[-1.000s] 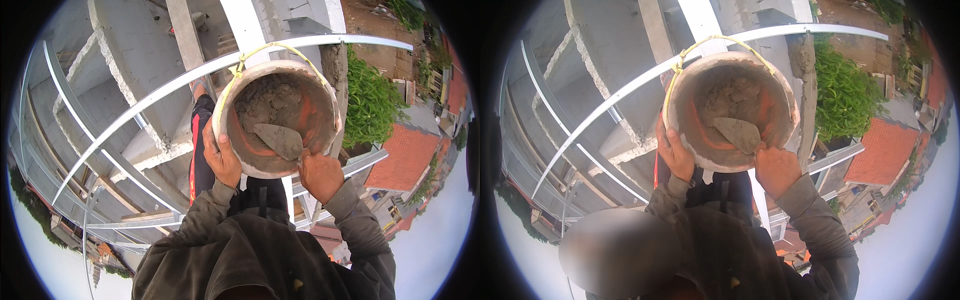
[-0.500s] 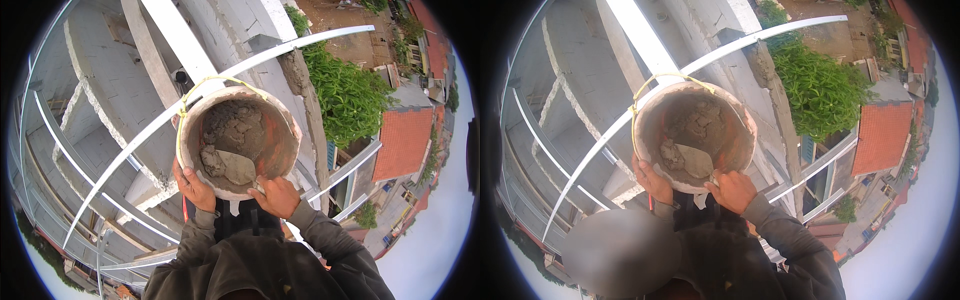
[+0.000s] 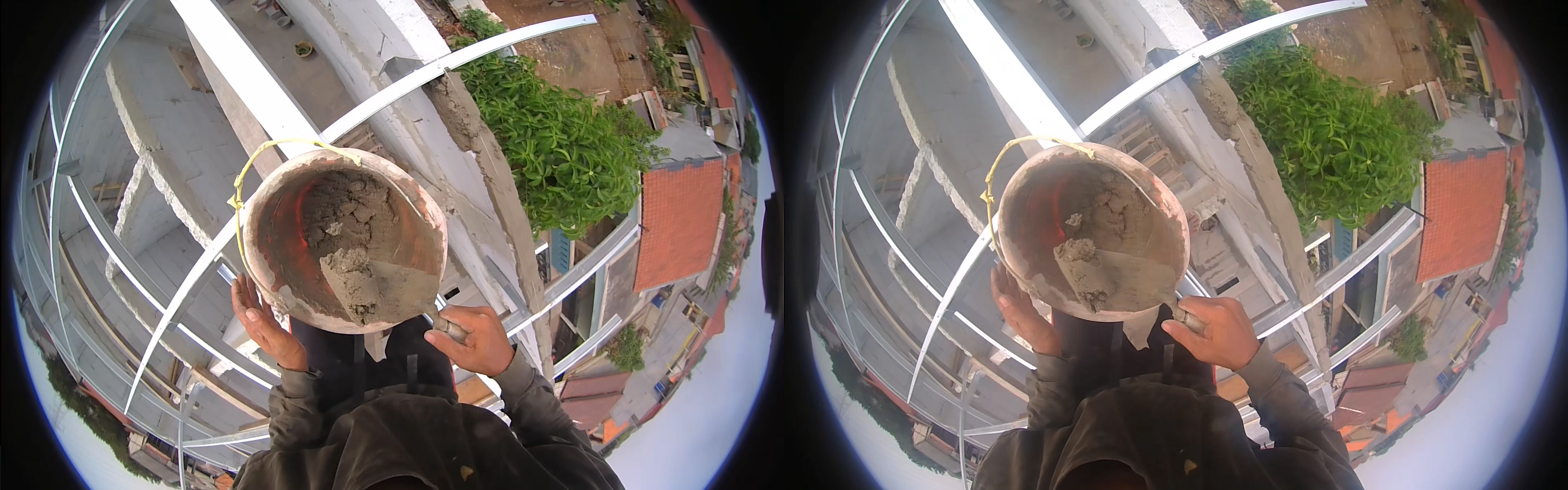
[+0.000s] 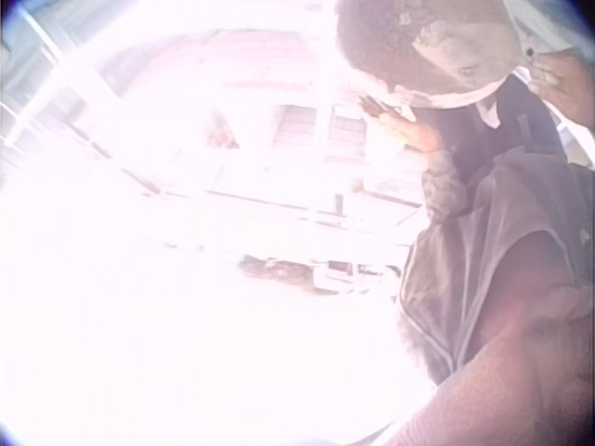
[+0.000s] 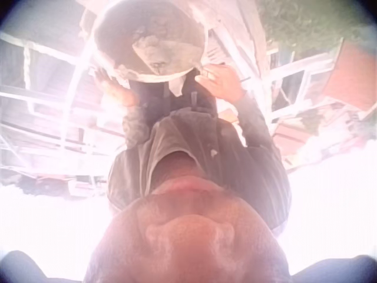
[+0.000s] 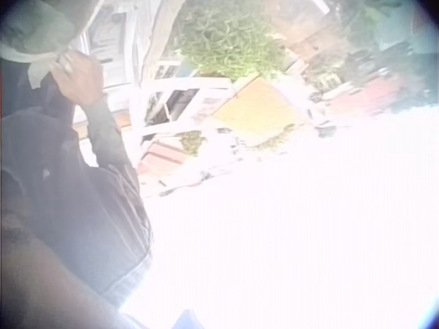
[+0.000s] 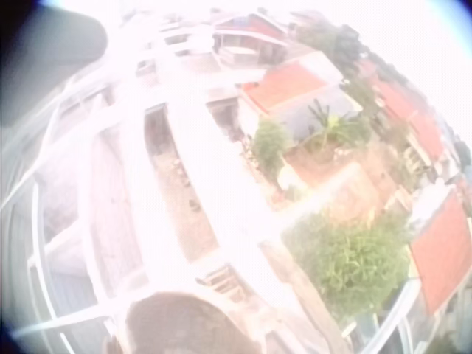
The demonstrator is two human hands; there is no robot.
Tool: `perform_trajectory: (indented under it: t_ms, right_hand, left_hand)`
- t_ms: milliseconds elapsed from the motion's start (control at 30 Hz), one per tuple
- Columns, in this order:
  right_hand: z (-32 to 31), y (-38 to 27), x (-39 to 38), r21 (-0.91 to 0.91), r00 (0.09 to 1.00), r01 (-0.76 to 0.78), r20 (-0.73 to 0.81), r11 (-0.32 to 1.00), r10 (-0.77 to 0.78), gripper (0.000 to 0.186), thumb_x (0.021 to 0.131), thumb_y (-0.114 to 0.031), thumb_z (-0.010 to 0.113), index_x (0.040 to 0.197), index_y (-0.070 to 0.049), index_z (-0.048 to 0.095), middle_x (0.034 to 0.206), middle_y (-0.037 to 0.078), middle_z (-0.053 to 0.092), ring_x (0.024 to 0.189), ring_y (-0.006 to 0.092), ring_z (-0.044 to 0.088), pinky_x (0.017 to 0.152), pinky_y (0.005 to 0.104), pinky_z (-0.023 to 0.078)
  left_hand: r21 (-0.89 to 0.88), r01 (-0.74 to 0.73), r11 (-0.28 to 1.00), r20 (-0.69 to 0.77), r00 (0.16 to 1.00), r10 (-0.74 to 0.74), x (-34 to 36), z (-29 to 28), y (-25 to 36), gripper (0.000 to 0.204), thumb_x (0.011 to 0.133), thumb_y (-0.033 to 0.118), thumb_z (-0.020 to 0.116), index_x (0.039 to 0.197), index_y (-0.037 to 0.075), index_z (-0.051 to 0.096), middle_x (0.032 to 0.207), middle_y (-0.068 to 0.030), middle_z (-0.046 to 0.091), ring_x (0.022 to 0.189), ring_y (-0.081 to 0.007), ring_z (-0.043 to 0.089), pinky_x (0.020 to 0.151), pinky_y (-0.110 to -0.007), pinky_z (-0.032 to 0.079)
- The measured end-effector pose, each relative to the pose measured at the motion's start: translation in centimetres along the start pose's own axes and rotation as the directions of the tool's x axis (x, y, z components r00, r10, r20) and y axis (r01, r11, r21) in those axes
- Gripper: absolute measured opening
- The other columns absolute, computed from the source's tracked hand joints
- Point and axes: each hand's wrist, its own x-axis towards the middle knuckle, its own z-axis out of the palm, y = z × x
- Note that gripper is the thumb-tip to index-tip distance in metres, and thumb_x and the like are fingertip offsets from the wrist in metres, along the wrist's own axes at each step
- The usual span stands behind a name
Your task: The person scoops cement from a bucket using a trowel and applies it to a concrete wall edge. The person repeatedly smooths the cement along the wall while holding the bucket in the other hand.
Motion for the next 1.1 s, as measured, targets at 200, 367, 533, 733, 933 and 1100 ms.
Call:
perform_trajectory:
  t_ms: [200,367,533,733,933,1100]
  right_hand:
    - [-4.0,2.8,-3.4,0.100,0.981,-0.021,-0.191,0.995,0.040,0.032,0.087,-0.019,0.080,0.100,0.008,0.070,0.081,0.024,0.068,0.069,0.0378,0.068,0.063,0.0377,0.052]
    - [-5.4,11.1,-6.2,0.242,0.887,-0.014,-0.444,0.970,0.123,0.024,0.092,-0.015,0.070,0.099,0.008,0.068,0.075,0.015,0.066,0.065,0.0222,0.062,0.062,0.0332,0.048]
    - [-9.5,16.3,-5.0,0.400,0.817,-0.163,-0.458,0.902,0.351,0.024,0.095,-0.014,0.067,0.099,0.009,0.068,0.073,0.007,0.063,0.067,0.0122,0.055,0.063,0.0295,0.046]
    - [-11.0,23.2,3.1,-0.348,0.663,-0.118,-0.725,0.930,-0.187,0.031,0.097,-0.021,0.065,0.104,0.009,0.071,0.084,0.022,0.071,0.078,0.0366,0.071,0.073,0.0436,0.055]
    - [-9.4,23.4,9.5,-0.462,0.694,-0.250,-0.698,0.851,-0.175,0.038,0.099,-0.024,0.066,0.115,0.011,0.067,0.088,0.028,0.070,0.091,0.0466,0.069,0.082,0.0498,0.054]
    - [-12.9,25.5,8.6,0.081,0.764,-0.083,-0.634,0.993,0.116,0.037,0.106,-0.031,0.058,0.101,0.004,0.068,0.070,0.011,0.062,0.061,0.0239,0.063,0.056,0.0366,0.049]
  left_hand:
    - [0.448,-0.401,0.799,-0.063,0.877,0.476,-2.5,0.9,6.8,0.078,0.108,0.060,0.031,0.158,0.000,0.033,0.163,-0.0222,0.033,0.155,-0.0366,0.028,0.127,-0.055,0.022]
    - [-0.206,-0.234,0.950,0.764,0.568,0.306,-9.3,1.7,9.7,0.069,0.107,0.057,0.042,0.141,-0.002,0.056,0.135,-0.0260,0.063,0.133,-0.0432,0.058,0.116,-0.050,0.041]
    - [-0.092,0.285,0.954,0.852,0.519,-0.072,-16.3,14.2,2.2,0.052,0.111,0.037,0.046,0.140,-0.004,0.057,0.140,-0.0249,0.061,0.136,-0.0371,0.056,0.115,-0.043,0.040]
    - [-0.204,0.231,0.951,0.404,0.905,-0.133,-11.6,35.1,-8.5,0.068,0.111,0.049,0.033,0.158,0.000,0.033,0.162,-0.0203,0.036,0.153,-0.0321,0.032,0.125,-0.040,0.025]
    - [-0.440,0.402,0.803,0.479,0.861,-0.169,-6.9,44.4,-9.7,0.090,0.107,0.069,0.025,0.166,0.002,0.016,0.174,-0.0157,0.013,0.161,-0.0269,0.013,0.129,-0.037,0.010]
    - [-0.474,0.407,0.781,0.503,0.853,-0.139,-6.9,44.5,-9.8,0.091,0.107,0.070,0.023,0.166,0.001,0.012,0.174,-0.0166,0.010,0.161,-0.0263,0.011,0.129,-0.037,0.009]
